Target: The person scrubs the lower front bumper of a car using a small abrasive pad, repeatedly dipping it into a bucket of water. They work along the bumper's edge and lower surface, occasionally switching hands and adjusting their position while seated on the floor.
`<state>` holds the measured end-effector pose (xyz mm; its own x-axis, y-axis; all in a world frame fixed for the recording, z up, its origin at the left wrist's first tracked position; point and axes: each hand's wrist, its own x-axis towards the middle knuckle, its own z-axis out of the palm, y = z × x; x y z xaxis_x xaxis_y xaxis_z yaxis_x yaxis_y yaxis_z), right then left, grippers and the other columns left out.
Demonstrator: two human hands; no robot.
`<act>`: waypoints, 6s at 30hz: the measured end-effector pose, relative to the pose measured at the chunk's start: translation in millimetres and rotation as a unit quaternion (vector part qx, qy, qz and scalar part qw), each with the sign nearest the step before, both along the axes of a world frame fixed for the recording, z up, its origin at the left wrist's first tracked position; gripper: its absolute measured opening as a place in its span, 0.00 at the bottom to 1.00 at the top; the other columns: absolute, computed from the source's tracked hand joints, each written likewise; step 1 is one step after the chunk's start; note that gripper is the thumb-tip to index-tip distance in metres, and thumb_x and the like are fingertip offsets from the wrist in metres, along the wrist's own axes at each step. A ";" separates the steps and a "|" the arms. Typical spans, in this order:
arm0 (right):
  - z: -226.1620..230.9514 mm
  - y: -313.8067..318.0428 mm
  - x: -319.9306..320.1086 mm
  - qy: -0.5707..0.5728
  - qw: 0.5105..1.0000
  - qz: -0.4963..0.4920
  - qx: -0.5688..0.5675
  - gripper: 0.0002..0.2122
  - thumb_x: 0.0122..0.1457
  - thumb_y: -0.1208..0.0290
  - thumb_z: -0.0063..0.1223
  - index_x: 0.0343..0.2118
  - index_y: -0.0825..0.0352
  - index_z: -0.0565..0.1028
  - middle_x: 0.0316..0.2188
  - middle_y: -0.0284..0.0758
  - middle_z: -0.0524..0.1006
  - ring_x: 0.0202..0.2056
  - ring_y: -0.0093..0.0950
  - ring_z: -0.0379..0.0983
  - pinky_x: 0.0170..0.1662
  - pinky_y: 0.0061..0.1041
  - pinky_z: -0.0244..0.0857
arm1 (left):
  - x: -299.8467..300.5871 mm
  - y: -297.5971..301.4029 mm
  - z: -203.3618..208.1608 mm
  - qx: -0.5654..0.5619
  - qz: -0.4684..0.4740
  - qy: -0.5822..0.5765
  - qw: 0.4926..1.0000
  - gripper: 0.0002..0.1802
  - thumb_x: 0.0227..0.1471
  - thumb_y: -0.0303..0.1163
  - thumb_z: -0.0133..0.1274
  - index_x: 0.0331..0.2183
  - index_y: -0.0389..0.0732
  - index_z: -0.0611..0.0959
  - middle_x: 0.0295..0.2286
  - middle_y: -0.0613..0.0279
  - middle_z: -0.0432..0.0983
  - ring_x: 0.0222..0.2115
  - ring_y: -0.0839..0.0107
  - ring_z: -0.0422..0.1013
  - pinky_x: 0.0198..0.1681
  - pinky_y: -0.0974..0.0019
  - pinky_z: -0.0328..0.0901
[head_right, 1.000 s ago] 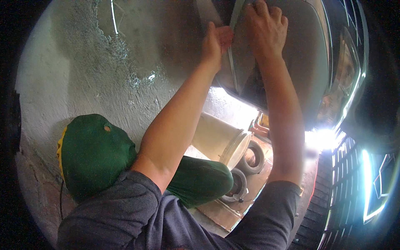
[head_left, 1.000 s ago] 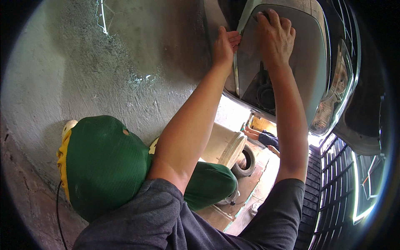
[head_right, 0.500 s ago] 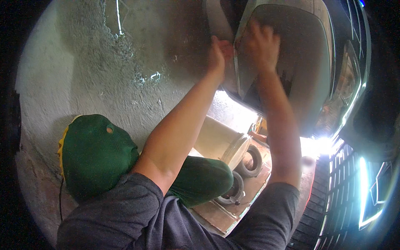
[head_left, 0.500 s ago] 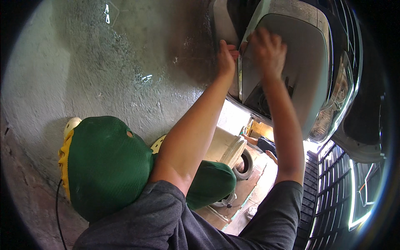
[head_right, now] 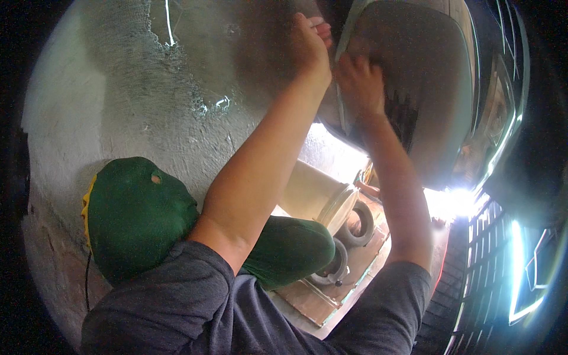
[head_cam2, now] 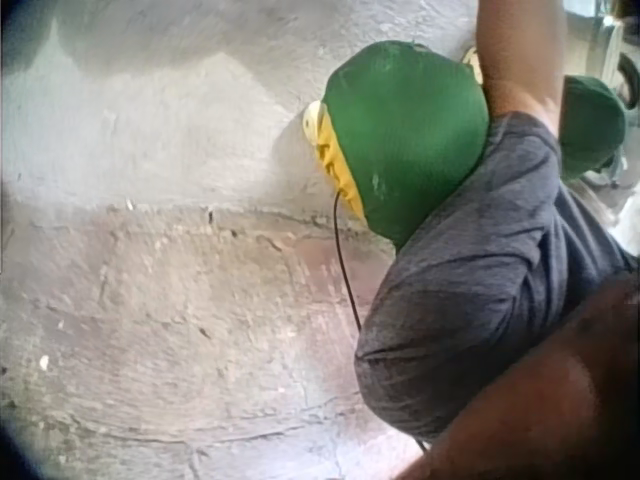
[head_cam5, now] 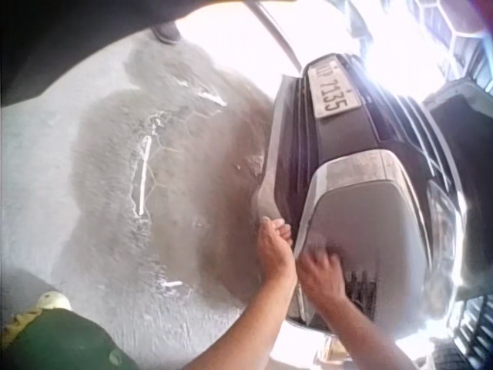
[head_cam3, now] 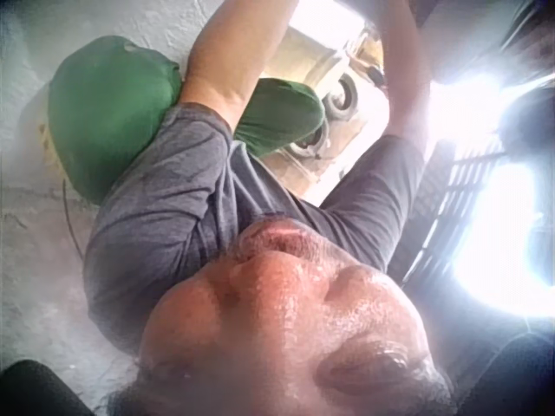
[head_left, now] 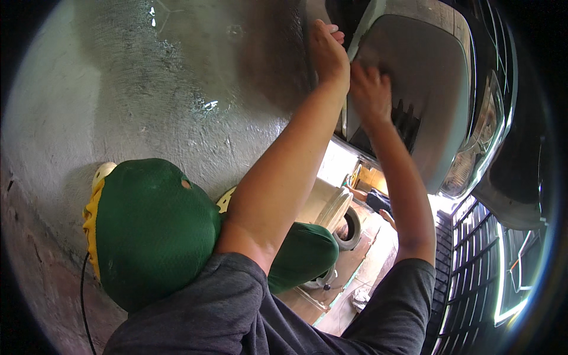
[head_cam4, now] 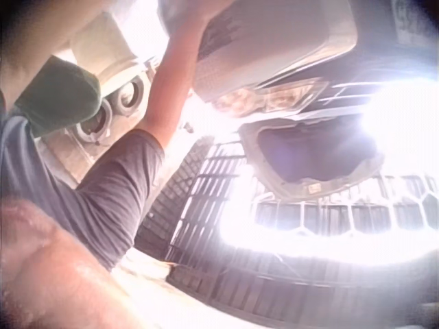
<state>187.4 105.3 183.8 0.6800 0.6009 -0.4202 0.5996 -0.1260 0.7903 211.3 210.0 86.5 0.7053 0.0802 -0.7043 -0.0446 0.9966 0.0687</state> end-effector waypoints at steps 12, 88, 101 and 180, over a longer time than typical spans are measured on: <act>-14.6 23.2 10.2 0.006 1.000 0.018 0.022 0.16 0.55 0.68 0.56 0.48 0.50 0.79 0.51 0.22 0.74 0.48 0.33 0.71 0.45 0.39 0.68 | -10.2 2.7 -1.5 0.003 -0.009 -0.004 1.000 0.29 0.71 0.50 0.34 0.40 0.34 0.78 0.36 0.55 0.77 0.38 0.64 0.74 0.47 0.61 0.68; 31.0 -431.5 -477.8 0.032 -0.107 -0.506 0.855 0.23 0.65 0.53 0.55 0.54 0.66 0.74 0.37 0.44 0.82 0.31 0.32 0.82 0.20 0.26 0.74 | -155.1 -138.1 -76.2 0.175 -0.310 -0.126 0.926 0.24 0.69 0.49 0.43 0.52 0.39 0.76 0.47 0.56 0.74 0.46 0.64 0.72 0.52 0.57 0.66; -156.6 -136.6 -188.9 0.237 0.354 -0.582 0.693 0.34 0.61 0.57 0.64 0.65 0.67 0.65 0.54 0.40 0.76 0.54 0.31 0.75 0.52 0.33 0.74 | -154.3 -88.4 -149.8 -0.005 -0.470 -0.142 0.871 0.38 0.69 0.61 0.34 0.47 0.34 0.80 0.49 0.51 0.75 0.50 0.53 0.71 0.56 0.43 0.64; -222.2 -100.2 -193.2 0.095 0.567 -0.395 0.716 0.17 0.57 0.70 0.61 0.49 0.62 0.77 0.46 0.41 0.79 0.47 0.44 0.77 0.49 0.41 0.73 | -190.9 -55.1 -174.3 0.143 -0.465 -0.128 0.864 0.20 0.68 0.37 0.52 0.56 0.41 0.72 0.51 0.56 0.75 0.51 0.61 0.74 0.60 0.51 0.68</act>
